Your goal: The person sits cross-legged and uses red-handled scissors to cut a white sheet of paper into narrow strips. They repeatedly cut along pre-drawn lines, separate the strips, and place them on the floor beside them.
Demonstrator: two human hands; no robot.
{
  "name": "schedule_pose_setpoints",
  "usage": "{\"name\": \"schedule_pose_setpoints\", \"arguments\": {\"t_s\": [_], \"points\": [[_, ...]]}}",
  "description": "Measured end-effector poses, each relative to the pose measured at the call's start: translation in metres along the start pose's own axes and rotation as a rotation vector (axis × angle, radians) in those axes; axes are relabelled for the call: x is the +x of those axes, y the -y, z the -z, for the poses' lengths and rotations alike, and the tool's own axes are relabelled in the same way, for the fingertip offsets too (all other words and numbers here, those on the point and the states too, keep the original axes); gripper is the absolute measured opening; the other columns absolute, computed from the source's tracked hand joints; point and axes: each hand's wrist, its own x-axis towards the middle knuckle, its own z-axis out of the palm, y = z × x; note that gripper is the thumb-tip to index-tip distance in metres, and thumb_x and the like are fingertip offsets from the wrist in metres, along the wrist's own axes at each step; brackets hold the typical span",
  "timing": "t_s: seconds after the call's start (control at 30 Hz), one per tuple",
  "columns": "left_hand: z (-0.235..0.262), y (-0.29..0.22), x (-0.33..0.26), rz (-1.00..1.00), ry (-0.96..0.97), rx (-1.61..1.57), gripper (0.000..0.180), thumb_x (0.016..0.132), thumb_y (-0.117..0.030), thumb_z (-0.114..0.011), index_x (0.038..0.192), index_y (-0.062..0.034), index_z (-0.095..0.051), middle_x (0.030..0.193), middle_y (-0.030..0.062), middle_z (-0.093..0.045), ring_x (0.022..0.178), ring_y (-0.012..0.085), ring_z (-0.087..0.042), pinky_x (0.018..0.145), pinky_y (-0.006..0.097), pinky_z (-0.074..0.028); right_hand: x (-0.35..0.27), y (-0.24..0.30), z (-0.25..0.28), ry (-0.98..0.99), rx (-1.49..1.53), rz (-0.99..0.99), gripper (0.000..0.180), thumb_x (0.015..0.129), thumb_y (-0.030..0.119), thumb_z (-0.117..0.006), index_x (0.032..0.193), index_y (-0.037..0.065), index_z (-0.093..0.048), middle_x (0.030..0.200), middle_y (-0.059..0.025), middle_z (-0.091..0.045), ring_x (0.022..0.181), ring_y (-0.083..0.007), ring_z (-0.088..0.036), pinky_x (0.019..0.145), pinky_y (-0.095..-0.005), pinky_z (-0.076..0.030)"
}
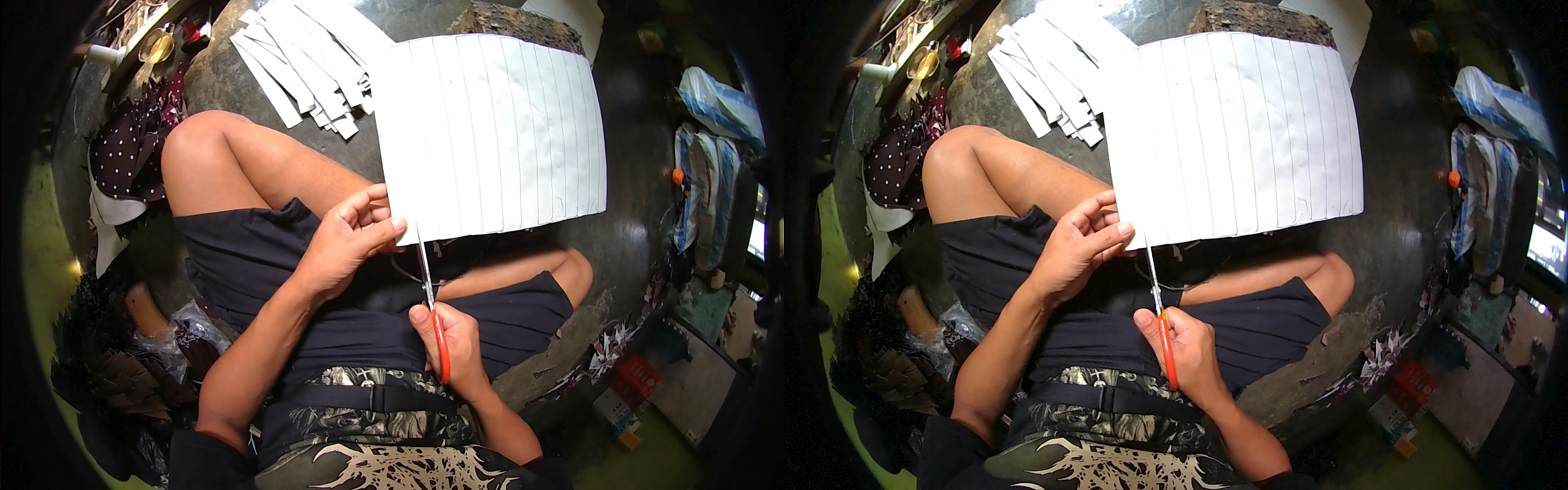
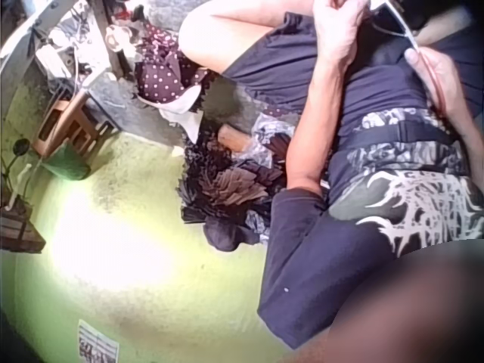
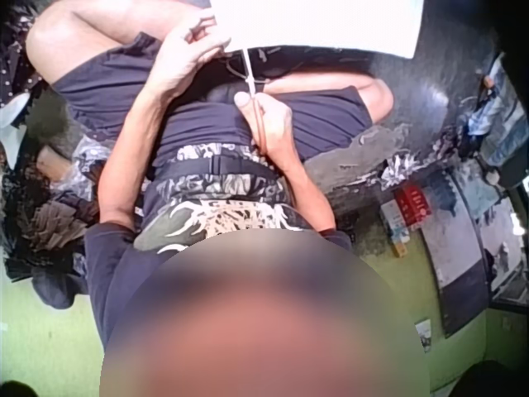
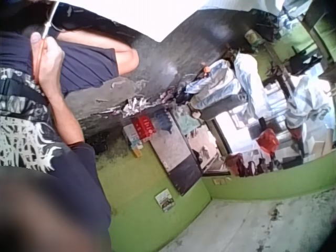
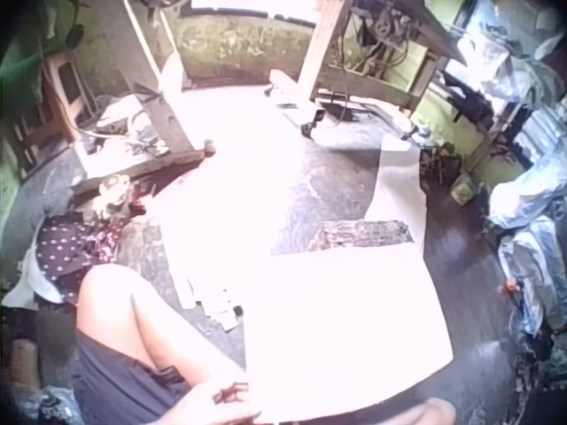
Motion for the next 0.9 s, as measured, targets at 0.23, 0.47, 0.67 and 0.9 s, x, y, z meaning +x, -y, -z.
{"name": "schedule_pose_setpoints", "arguments": {"t_s": [0.23, 0.47, 0.67, 0.9], "points": [[0.006, 0.002, 0.003, -0.037, -0.001, 0.107, 0.057, 0.100, -0.006, -0.075, 0.151, 0.0025, -0.050, 0.108, 0.0046, -0.072, 0.090, 0.0087, -0.067, 0.082, 0.025, -0.058, 0.013, 0.011, -0.003, 0.023, -0.016, 0.000, 0.059, 0.106, 0.047, -0.069, 0.075, 0.001, -0.048, 0.062, 0.0009, -0.038, 0.062, -0.0088, -0.034, 0.053, -0.0320, -0.032], [0.004, -0.001, 0.000, -0.021, -0.018, 0.118, 0.061, 0.099, -0.006, -0.076, 0.152, 0.0037, -0.049, 0.100, 0.0014, -0.068, 0.087, 0.0070, -0.064, 0.079, 0.024, -0.056, 0.024, 0.015, -0.005, 0.024, -0.046, 0.006, 0.060, 0.106, 0.050, -0.068, 0.077, 0.000, -0.050, 0.062, -0.0016, -0.041, 0.063, -0.0101, -0.035, 0.054, -0.0333, -0.034], [0.007, -0.003, -0.001, -0.001, -0.005, 0.093, 0.066, 0.099, -0.005, -0.076, 0.156, 0.0036, -0.043, 0.105, 0.0030, -0.069, 0.091, 0.0083, -0.065, 0.081, 0.026, -0.057, 0.024, 0.014, -0.009, -0.002, -0.031, -0.033, 0.060, 0.106, 0.049, -0.069, 0.073, 0.003, -0.048, 0.058, 0.0020, -0.037, 0.059, -0.0089, -0.032, 0.050, -0.0330, -0.031], [0.012, -0.004, 0.000, 0.011, 0.023, 0.071, 0.071, 0.099, -0.003, -0.074, 0.160, 0.0042, -0.037, 0.108, 0.0053, -0.070, 0.097, 0.0118, -0.068, 0.085, 0.029, -0.059, 0.047, 0.028, -0.010, 0.042, -0.023, -0.004, 0.061, 0.107, 0.054, -0.065, 0.077, 0.003, -0.050, 0.065, 0.0021, -0.042, 0.064, -0.0087, -0.037, 0.055, -0.0321, -0.035]]}}
